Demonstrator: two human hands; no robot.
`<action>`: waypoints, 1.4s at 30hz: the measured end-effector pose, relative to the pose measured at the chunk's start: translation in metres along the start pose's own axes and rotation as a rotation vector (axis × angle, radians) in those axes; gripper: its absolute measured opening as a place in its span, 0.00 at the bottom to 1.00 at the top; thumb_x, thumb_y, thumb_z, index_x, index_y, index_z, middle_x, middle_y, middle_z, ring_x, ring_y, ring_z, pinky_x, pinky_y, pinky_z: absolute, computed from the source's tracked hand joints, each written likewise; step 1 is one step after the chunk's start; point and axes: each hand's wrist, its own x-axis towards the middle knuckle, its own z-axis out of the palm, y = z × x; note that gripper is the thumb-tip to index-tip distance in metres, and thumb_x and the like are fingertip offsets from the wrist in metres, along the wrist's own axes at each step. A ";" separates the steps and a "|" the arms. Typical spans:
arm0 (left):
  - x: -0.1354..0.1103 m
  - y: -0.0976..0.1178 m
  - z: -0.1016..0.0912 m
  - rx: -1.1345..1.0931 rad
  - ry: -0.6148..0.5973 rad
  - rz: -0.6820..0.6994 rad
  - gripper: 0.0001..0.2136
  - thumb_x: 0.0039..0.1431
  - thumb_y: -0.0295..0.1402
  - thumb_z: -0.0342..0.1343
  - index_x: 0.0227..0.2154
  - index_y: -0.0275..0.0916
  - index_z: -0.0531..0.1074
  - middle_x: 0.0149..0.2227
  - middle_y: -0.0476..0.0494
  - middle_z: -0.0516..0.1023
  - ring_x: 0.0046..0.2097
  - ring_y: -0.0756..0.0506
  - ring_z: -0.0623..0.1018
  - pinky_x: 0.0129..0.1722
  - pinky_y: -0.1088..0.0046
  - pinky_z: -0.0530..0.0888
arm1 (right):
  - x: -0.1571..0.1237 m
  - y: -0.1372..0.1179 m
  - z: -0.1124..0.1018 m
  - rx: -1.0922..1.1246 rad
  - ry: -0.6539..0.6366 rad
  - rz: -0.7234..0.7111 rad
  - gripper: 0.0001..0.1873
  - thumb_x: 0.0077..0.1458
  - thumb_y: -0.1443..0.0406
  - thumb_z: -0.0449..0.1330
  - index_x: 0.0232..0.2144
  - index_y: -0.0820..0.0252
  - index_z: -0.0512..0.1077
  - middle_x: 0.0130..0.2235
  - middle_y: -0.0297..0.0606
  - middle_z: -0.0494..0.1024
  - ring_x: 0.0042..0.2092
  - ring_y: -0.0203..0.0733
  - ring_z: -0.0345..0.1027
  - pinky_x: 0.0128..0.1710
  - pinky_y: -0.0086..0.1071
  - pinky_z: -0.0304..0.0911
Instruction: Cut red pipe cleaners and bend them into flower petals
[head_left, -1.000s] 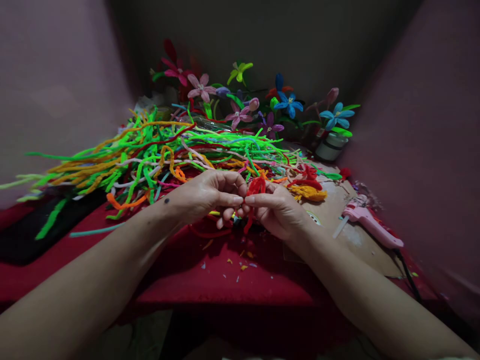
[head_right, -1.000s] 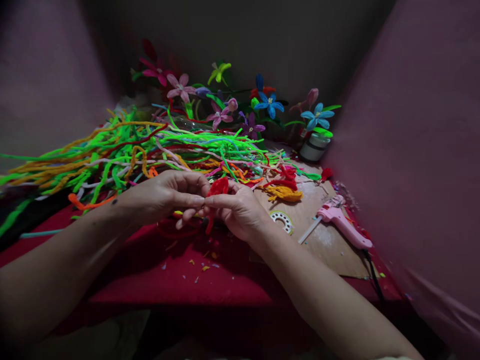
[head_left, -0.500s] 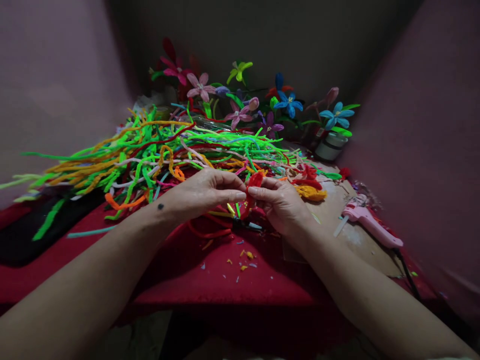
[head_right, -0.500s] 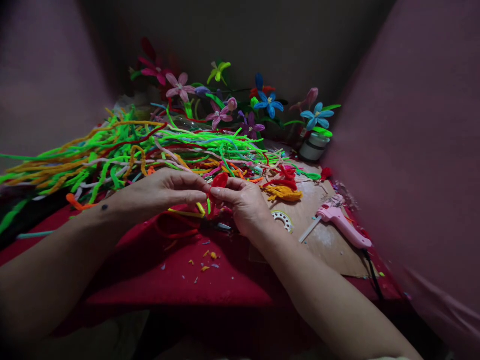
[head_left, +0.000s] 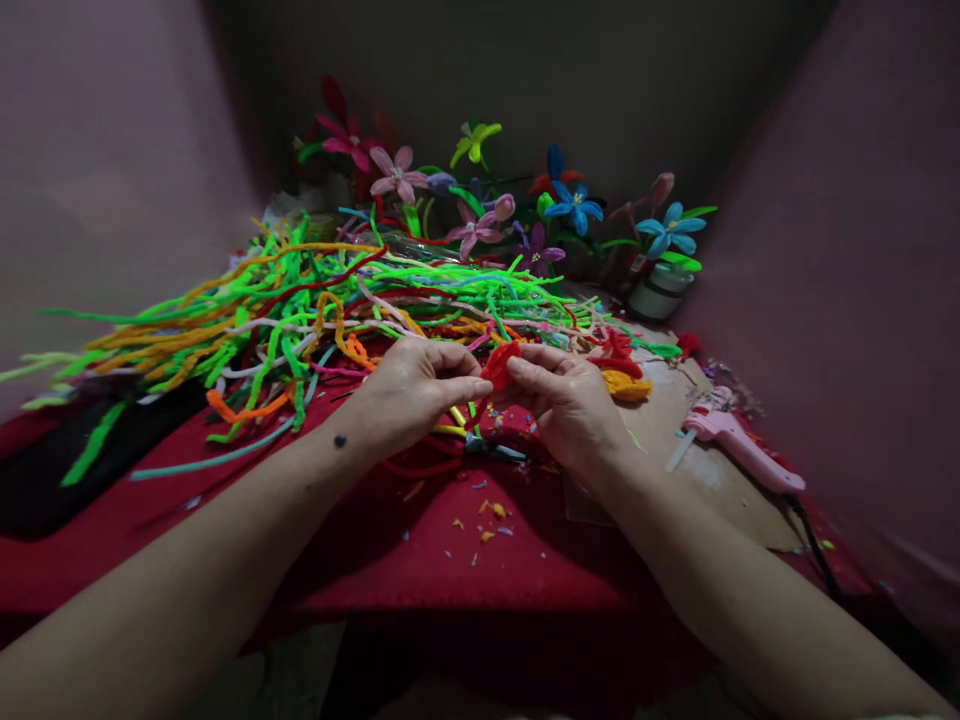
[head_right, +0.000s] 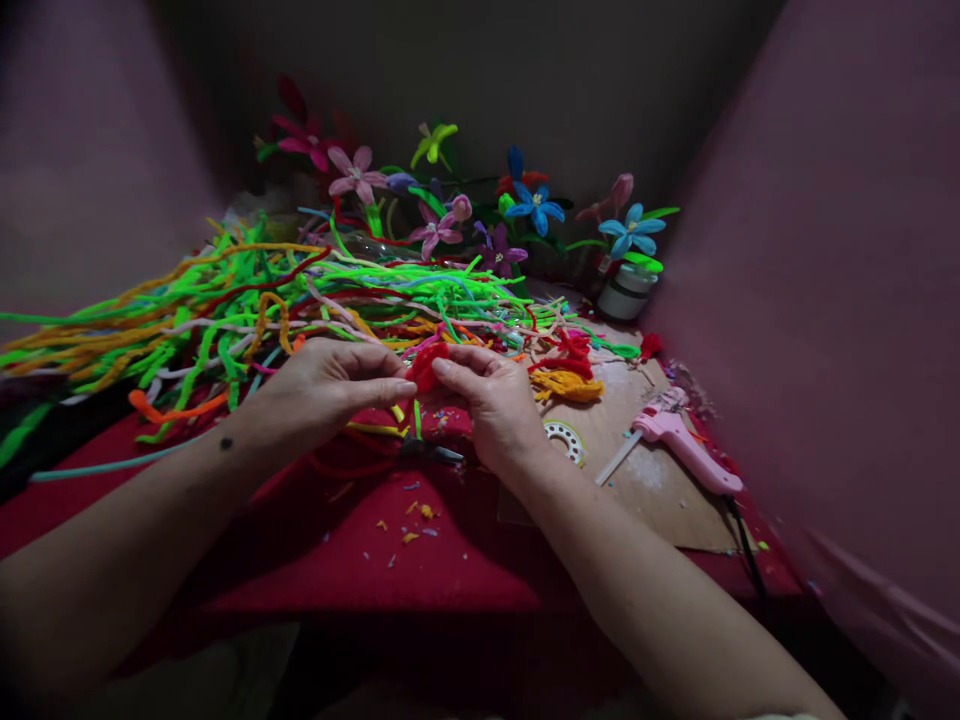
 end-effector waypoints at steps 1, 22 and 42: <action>0.000 0.000 -0.001 -0.003 -0.001 -0.001 0.08 0.47 0.34 0.57 0.20 0.34 0.70 0.18 0.55 0.63 0.24 0.54 0.62 0.24 0.78 0.59 | 0.001 -0.001 0.000 0.011 0.010 0.006 0.09 0.39 0.67 0.68 0.27 0.62 0.74 0.23 0.32 0.76 0.24 0.32 0.68 0.27 0.28 0.64; 0.001 0.000 -0.003 -0.096 0.023 -0.025 0.08 0.47 0.35 0.59 0.22 0.35 0.73 0.21 0.53 0.69 0.25 0.54 0.66 0.26 0.79 0.62 | -0.006 0.003 0.004 -0.188 -0.055 0.043 0.08 0.44 0.62 0.65 0.23 0.63 0.74 0.24 0.33 0.74 0.26 0.32 0.65 0.28 0.29 0.60; 0.002 -0.011 0.000 -0.595 -0.131 -0.214 0.10 0.46 0.37 0.62 0.29 0.35 0.74 0.22 0.50 0.70 0.20 0.55 0.64 0.21 0.78 0.61 | -0.017 -0.007 0.014 -0.438 -0.154 0.134 0.10 0.44 0.62 0.64 0.18 0.63 0.75 0.18 0.31 0.69 0.22 0.31 0.56 0.25 0.29 0.50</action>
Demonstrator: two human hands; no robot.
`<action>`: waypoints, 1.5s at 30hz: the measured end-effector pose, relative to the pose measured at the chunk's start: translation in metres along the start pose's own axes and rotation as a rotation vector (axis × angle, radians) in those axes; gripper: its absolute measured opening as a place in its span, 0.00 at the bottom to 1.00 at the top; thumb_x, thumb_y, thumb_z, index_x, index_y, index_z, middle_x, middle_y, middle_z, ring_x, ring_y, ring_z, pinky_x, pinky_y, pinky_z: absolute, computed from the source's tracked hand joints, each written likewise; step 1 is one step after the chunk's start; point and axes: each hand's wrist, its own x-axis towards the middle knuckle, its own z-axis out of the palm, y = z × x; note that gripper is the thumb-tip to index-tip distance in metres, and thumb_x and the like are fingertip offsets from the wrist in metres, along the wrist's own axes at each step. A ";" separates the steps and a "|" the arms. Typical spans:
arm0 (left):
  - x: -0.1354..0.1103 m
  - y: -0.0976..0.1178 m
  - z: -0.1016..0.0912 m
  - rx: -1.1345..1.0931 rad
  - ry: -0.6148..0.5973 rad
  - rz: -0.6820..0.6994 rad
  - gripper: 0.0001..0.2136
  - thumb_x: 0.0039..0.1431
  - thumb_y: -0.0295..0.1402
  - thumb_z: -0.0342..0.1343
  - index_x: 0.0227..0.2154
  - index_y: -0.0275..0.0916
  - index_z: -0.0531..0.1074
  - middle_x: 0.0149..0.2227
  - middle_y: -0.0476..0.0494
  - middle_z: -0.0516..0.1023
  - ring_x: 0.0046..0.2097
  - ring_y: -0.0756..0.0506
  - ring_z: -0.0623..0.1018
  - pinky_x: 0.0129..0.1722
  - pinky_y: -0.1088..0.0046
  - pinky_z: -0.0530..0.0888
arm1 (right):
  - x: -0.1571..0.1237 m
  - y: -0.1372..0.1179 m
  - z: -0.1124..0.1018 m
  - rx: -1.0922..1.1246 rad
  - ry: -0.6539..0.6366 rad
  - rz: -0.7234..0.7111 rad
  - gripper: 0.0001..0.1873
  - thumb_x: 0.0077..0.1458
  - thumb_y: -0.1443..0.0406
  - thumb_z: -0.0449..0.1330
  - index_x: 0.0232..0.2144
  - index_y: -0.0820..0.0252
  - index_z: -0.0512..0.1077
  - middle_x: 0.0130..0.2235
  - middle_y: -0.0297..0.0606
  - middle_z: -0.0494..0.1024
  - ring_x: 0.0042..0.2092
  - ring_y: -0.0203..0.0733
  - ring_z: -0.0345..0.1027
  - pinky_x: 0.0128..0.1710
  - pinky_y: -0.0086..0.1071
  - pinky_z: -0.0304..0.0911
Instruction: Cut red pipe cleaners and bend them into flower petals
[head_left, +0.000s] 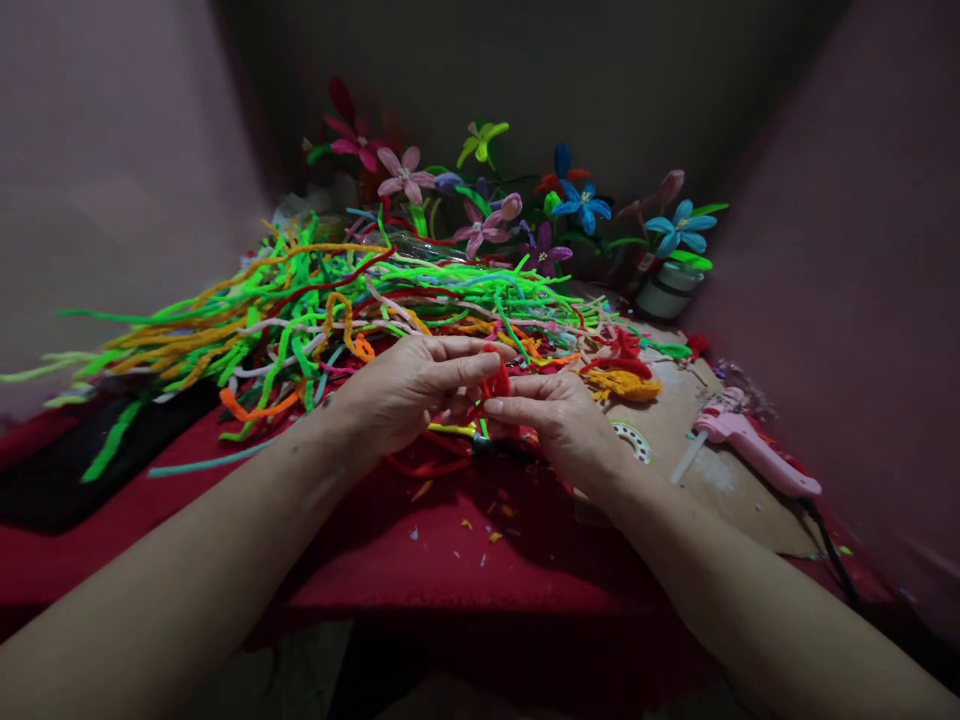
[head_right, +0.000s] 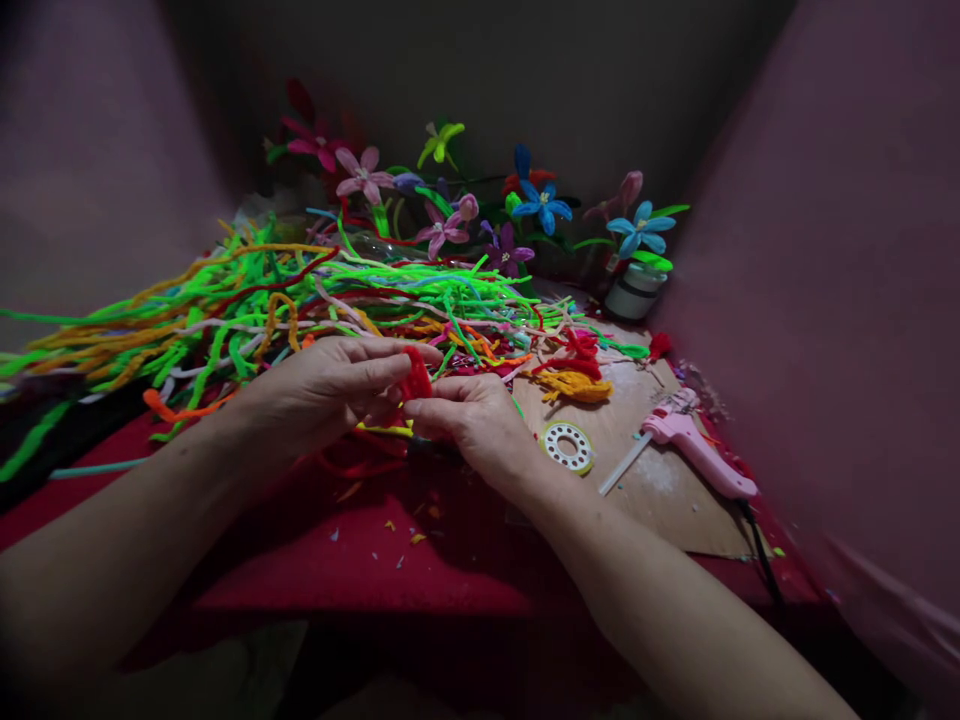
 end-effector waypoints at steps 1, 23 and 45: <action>0.000 0.000 0.000 0.004 -0.008 -0.010 0.10 0.46 0.37 0.62 0.28 0.35 0.74 0.21 0.51 0.69 0.20 0.56 0.64 0.20 0.78 0.60 | 0.000 -0.001 0.000 0.014 -0.003 0.013 0.10 0.43 0.63 0.64 0.17 0.63 0.74 0.18 0.31 0.69 0.22 0.31 0.57 0.26 0.30 0.51; -0.008 0.014 0.016 0.519 0.254 0.215 0.09 0.49 0.35 0.55 0.21 0.33 0.70 0.18 0.53 0.66 0.22 0.54 0.62 0.20 0.80 0.59 | 0.005 0.012 0.004 0.203 0.051 -0.042 0.07 0.44 0.63 0.64 0.22 0.61 0.71 0.19 0.30 0.70 0.21 0.30 0.59 0.24 0.28 0.54; -0.005 0.006 0.012 0.414 0.160 0.125 0.07 0.48 0.32 0.56 0.21 0.34 0.71 0.19 0.51 0.70 0.22 0.54 0.66 0.21 0.78 0.62 | 0.007 0.008 0.003 0.339 0.004 0.040 0.06 0.40 0.71 0.61 0.20 0.62 0.65 0.19 0.31 0.72 0.21 0.30 0.61 0.22 0.27 0.54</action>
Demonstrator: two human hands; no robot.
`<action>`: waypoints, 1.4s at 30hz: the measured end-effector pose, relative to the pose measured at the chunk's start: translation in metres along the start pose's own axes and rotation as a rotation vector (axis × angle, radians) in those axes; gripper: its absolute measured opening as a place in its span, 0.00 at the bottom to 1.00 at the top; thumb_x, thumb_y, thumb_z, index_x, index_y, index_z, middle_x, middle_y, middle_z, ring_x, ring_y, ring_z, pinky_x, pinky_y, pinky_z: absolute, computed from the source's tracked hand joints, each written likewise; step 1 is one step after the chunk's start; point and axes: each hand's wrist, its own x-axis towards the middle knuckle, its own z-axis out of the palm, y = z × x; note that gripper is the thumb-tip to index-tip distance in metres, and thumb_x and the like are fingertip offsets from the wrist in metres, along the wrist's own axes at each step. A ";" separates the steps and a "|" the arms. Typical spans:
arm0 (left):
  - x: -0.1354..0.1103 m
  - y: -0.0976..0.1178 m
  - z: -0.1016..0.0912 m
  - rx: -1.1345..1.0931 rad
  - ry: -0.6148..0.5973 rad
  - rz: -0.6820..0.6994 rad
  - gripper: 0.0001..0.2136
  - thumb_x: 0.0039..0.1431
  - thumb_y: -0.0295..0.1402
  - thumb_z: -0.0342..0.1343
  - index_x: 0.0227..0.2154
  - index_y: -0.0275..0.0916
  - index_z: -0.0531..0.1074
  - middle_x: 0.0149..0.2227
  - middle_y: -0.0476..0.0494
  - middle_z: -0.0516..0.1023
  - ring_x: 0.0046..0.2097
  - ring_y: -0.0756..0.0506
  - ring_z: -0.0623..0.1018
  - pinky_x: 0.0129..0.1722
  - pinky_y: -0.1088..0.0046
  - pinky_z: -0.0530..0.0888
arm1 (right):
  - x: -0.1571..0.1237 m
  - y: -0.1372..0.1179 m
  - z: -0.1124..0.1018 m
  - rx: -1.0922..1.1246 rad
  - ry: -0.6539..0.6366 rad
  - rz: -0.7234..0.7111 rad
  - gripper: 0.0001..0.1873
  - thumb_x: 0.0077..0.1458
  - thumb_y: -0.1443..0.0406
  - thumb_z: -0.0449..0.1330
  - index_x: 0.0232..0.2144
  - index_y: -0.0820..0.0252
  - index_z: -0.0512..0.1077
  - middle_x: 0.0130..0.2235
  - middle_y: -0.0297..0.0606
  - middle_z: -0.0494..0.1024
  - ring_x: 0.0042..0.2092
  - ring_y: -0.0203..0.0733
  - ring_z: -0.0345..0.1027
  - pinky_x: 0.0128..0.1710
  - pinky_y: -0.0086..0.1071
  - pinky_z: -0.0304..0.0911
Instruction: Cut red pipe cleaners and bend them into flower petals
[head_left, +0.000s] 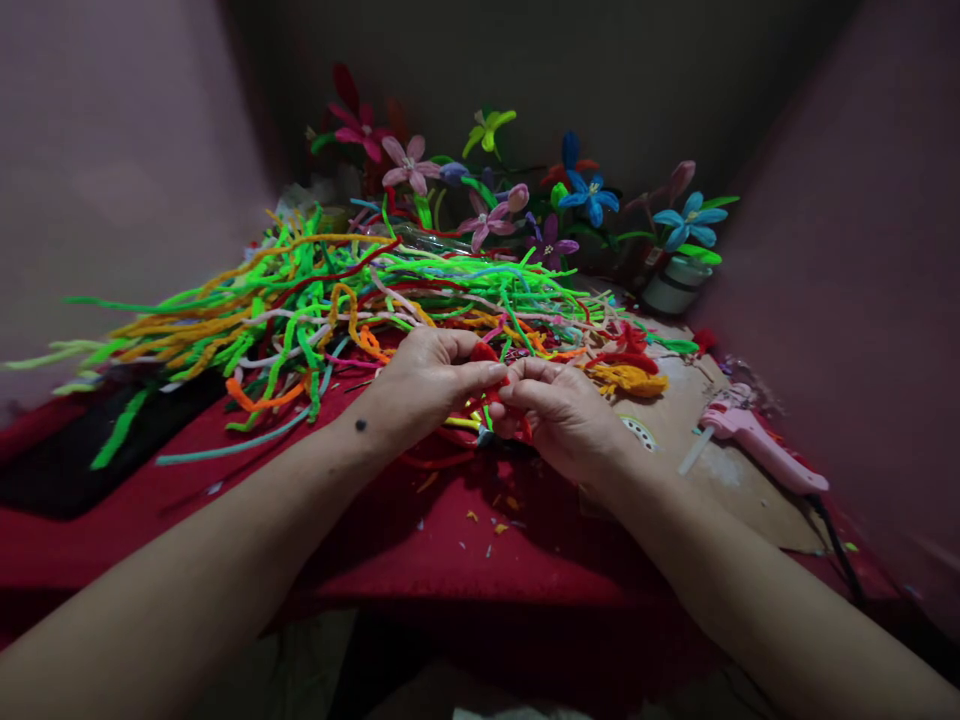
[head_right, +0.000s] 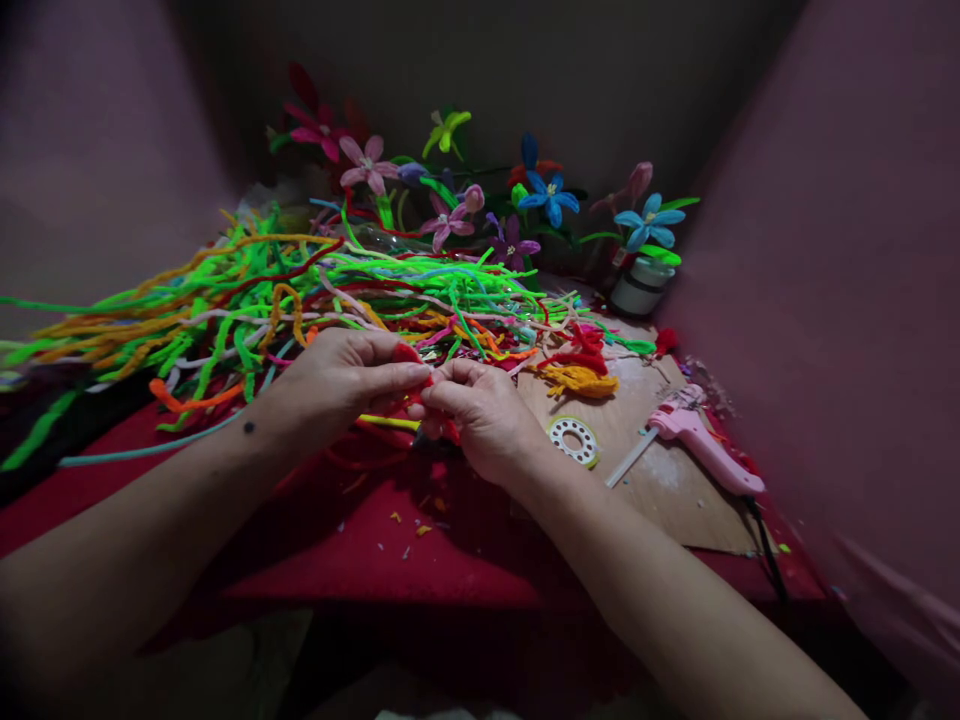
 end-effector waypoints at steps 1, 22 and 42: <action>0.000 -0.001 0.000 -0.025 -0.004 -0.008 0.07 0.48 0.32 0.56 0.21 0.34 0.70 0.18 0.52 0.69 0.21 0.54 0.66 0.21 0.78 0.62 | 0.000 -0.001 0.000 0.018 0.001 0.014 0.07 0.39 0.71 0.61 0.20 0.62 0.65 0.19 0.31 0.71 0.21 0.30 0.61 0.22 0.26 0.54; -0.002 -0.001 0.012 -0.217 0.131 0.017 0.07 0.50 0.32 0.58 0.21 0.34 0.69 0.18 0.52 0.70 0.17 0.56 0.65 0.16 0.83 0.62 | 0.001 0.004 -0.005 -0.117 -0.030 0.061 0.11 0.41 0.63 0.66 0.17 0.65 0.71 0.18 0.34 0.74 0.18 0.31 0.62 0.22 0.27 0.56; 0.001 0.001 0.017 -0.066 0.371 0.100 0.07 0.49 0.31 0.57 0.20 0.35 0.69 0.19 0.53 0.69 0.22 0.55 0.66 0.21 0.81 0.62 | -0.003 0.006 0.001 0.004 -0.051 0.148 0.09 0.45 0.65 0.63 0.21 0.65 0.68 0.21 0.39 0.78 0.19 0.36 0.70 0.20 0.27 0.64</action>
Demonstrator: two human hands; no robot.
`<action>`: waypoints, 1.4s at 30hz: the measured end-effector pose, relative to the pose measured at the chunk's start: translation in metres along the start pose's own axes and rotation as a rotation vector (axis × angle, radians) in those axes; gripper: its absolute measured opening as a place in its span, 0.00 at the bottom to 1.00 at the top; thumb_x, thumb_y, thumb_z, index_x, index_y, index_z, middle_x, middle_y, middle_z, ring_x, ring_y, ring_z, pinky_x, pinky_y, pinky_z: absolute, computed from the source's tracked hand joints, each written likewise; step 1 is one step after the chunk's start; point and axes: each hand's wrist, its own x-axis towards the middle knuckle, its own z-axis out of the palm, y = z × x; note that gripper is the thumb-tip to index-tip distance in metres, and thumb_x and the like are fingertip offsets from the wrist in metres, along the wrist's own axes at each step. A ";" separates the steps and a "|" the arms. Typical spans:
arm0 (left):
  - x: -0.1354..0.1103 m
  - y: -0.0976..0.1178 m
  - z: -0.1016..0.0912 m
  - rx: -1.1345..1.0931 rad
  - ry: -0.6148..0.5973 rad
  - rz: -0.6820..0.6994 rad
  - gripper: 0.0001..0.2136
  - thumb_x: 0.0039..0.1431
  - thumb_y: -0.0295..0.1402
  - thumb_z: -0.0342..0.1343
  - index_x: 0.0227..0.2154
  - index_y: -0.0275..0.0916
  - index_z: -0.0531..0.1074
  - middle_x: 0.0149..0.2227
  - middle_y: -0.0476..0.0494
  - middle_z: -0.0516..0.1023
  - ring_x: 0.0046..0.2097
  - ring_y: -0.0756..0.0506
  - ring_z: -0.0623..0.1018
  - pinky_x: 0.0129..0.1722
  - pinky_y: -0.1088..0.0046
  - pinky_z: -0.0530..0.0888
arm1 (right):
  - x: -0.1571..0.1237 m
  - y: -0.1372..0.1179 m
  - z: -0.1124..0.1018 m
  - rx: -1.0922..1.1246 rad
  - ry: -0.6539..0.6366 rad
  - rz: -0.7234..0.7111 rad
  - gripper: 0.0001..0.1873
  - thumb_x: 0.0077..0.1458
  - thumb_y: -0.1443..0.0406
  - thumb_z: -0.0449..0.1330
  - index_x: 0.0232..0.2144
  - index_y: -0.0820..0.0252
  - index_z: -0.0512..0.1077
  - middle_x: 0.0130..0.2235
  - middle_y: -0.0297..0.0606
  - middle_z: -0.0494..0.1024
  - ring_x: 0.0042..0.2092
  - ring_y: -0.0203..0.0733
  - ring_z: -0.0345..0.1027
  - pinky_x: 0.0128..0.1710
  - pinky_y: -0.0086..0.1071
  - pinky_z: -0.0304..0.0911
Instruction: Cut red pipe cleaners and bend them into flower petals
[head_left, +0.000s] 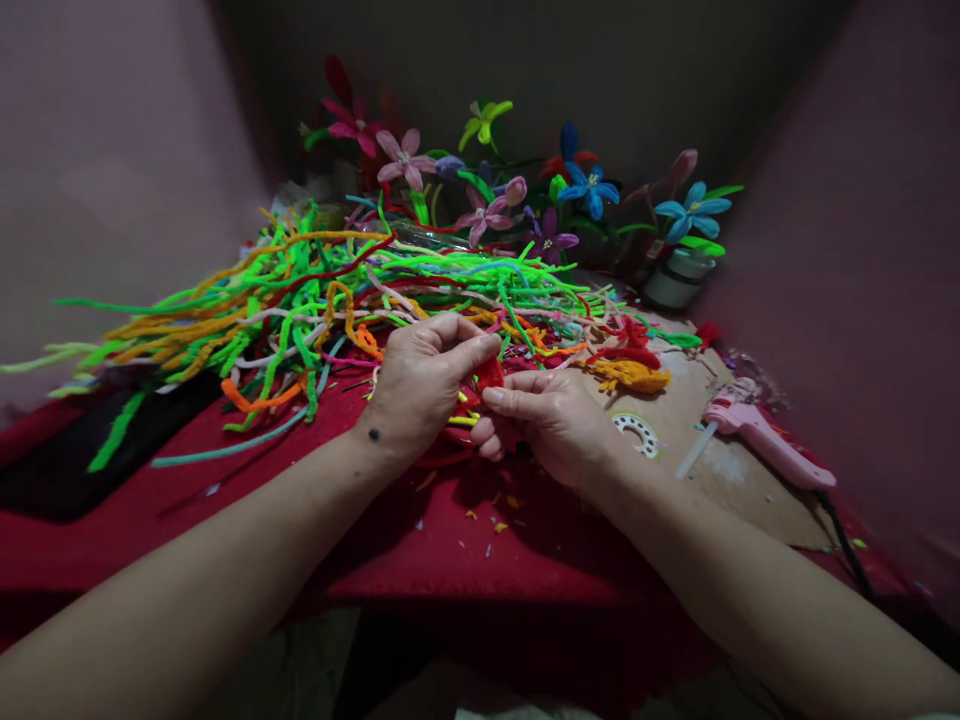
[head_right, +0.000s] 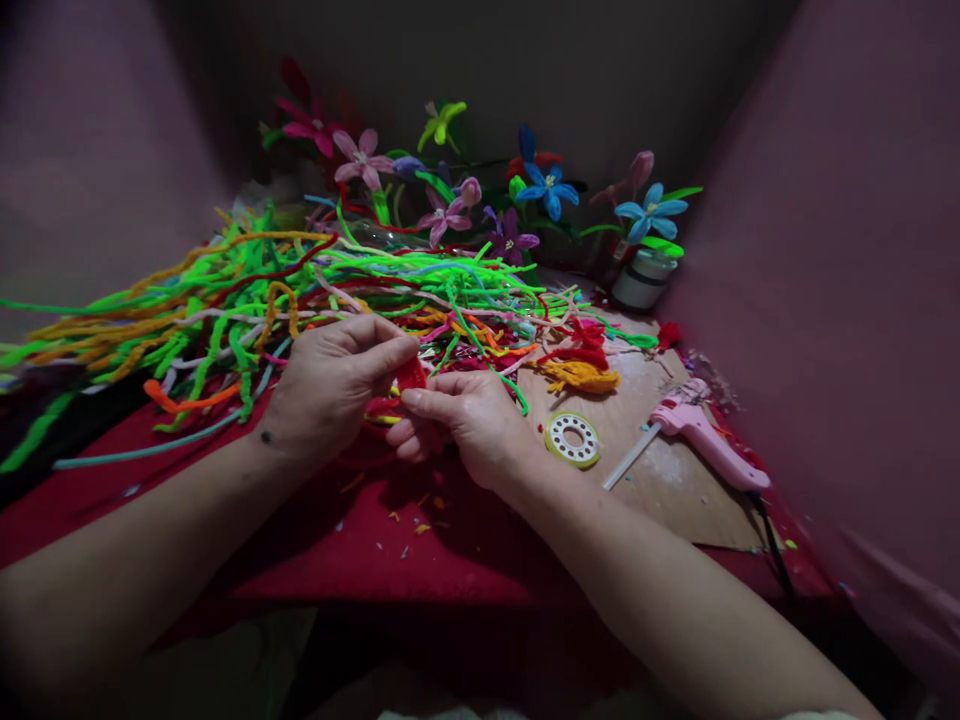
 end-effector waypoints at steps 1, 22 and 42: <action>0.001 -0.001 0.000 -0.034 -0.001 -0.024 0.07 0.49 0.32 0.57 0.20 0.35 0.69 0.19 0.53 0.69 0.21 0.55 0.65 0.20 0.80 0.61 | 0.000 0.000 0.001 0.009 -0.002 0.001 0.08 0.46 0.65 0.62 0.22 0.64 0.67 0.21 0.39 0.78 0.19 0.37 0.71 0.20 0.28 0.65; 0.008 0.000 -0.009 -0.167 -0.121 -0.058 0.07 0.47 0.30 0.59 0.20 0.35 0.67 0.16 0.54 0.63 0.18 0.57 0.60 0.17 0.80 0.56 | -0.007 -0.005 0.007 -0.125 0.049 -0.097 0.11 0.46 0.63 0.62 0.21 0.63 0.66 0.17 0.32 0.74 0.15 0.31 0.65 0.15 0.23 0.60; -0.001 0.002 -0.005 -0.189 -0.195 -0.169 0.11 0.48 0.35 0.59 0.16 0.35 0.70 0.14 0.51 0.67 0.16 0.55 0.65 0.15 0.79 0.58 | -0.007 -0.003 0.006 -0.181 0.070 -0.143 0.13 0.46 0.60 0.63 0.19 0.65 0.71 0.18 0.35 0.75 0.17 0.31 0.65 0.19 0.26 0.60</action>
